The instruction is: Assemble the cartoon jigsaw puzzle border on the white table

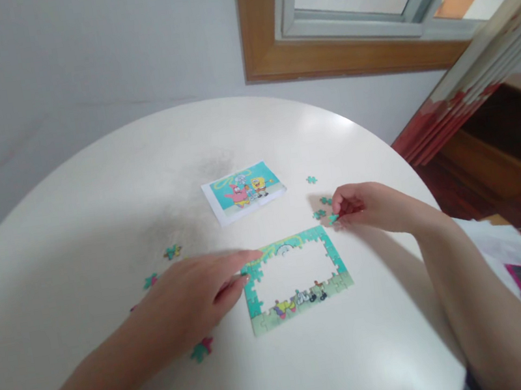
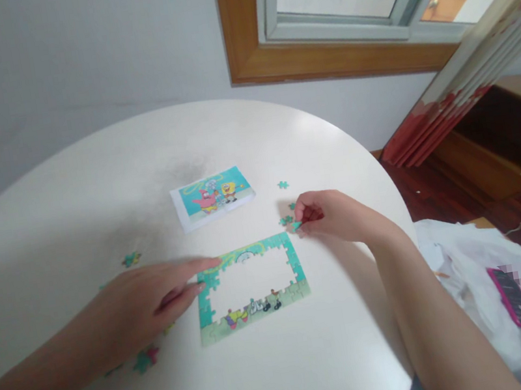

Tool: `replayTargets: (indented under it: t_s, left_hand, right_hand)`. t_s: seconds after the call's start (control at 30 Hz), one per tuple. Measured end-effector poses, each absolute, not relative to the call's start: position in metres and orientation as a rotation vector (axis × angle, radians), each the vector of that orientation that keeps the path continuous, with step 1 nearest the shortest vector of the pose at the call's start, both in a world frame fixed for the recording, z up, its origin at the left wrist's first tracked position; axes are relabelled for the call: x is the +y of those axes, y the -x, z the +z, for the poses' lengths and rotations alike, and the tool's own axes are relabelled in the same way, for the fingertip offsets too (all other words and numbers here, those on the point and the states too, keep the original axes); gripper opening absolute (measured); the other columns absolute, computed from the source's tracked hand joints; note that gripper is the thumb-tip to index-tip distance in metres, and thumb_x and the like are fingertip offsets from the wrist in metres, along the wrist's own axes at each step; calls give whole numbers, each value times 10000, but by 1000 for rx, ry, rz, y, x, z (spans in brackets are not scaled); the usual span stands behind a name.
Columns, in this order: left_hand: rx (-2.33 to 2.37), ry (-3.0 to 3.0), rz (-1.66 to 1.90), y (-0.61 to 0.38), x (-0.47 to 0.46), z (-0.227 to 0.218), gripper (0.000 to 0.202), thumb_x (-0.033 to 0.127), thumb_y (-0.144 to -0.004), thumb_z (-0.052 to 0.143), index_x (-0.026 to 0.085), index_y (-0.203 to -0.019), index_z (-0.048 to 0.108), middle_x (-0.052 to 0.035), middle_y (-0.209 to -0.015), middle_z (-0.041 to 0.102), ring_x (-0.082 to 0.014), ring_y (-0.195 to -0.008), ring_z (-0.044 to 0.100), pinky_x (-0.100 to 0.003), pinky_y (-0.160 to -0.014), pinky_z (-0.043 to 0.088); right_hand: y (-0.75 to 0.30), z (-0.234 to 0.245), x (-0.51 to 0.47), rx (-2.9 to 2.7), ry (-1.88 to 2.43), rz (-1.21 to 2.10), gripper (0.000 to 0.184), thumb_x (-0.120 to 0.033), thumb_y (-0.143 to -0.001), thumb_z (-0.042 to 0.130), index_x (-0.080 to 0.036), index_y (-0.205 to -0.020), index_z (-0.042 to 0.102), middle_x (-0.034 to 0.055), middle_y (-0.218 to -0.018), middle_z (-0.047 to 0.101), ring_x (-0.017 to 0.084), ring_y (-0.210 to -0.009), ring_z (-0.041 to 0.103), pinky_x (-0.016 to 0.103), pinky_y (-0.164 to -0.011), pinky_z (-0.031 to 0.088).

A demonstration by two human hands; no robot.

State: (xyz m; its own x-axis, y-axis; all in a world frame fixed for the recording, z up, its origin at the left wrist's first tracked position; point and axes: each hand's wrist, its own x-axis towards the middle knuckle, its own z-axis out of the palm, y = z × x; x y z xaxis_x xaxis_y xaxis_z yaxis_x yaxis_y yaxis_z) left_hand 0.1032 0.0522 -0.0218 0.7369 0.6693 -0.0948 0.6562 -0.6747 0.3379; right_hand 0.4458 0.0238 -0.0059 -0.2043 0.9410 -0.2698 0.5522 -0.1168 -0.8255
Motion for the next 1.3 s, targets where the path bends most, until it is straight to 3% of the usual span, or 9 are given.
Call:
replayTargets:
  t_s: [0.23,0.47,0.73,0.97,1.3]
  left_hand:
    - [1024,-2624,-18,-104,54,-21,447,378,-980,354,319,-1333,622,-34,-1103,771,-251,-919,718,-389,-879,545]
    - [1033,-2623,-61,-106,52,-20,453,350,-965,348,304,-1317,629,-39,-1039,778,-240,-855,714,-377,-837,545]
    - [1019,-2600,4,-105,52,-21,457,350,-947,363,310,-1319,625,-41,-1137,765,-257,-969,709,-387,-864,544]
    - [1007,-2614,2,-105,52,-21,463,362,-957,350,300,-1320,631,-51,-1101,770,-263,-926,718,-398,-843,552]
    - [1010,-2588,36,-105,52,-20,447,362,-948,382,304,-1305,645,-46,-1075,774,-267,-907,720,-394,-820,560]
  right_hand:
    - [-414,-4,17,-1902,1574,1130,25,-202,-773,670,-211,-790,655,-15,-762,667,122,-695,547,251,-650,418]
    - [-390,-9,13,-1965,1535,1162,90,-174,-788,681,-216,-853,726,-3,-792,731,120,-683,601,248,-625,431]
    - [-379,-13,12,-1905,1503,1192,190,-107,-765,651,-228,-898,589,-15,-828,750,129,-722,648,261,-666,456]
    - [-382,-18,12,-1883,1535,1213,275,-216,-761,723,-251,-870,473,-25,-835,763,122,-663,603,273,-622,415]
    - [-386,-11,10,-1869,1508,1236,197,-191,-782,674,-241,-877,509,-22,-807,720,125,-691,605,255,-620,406]
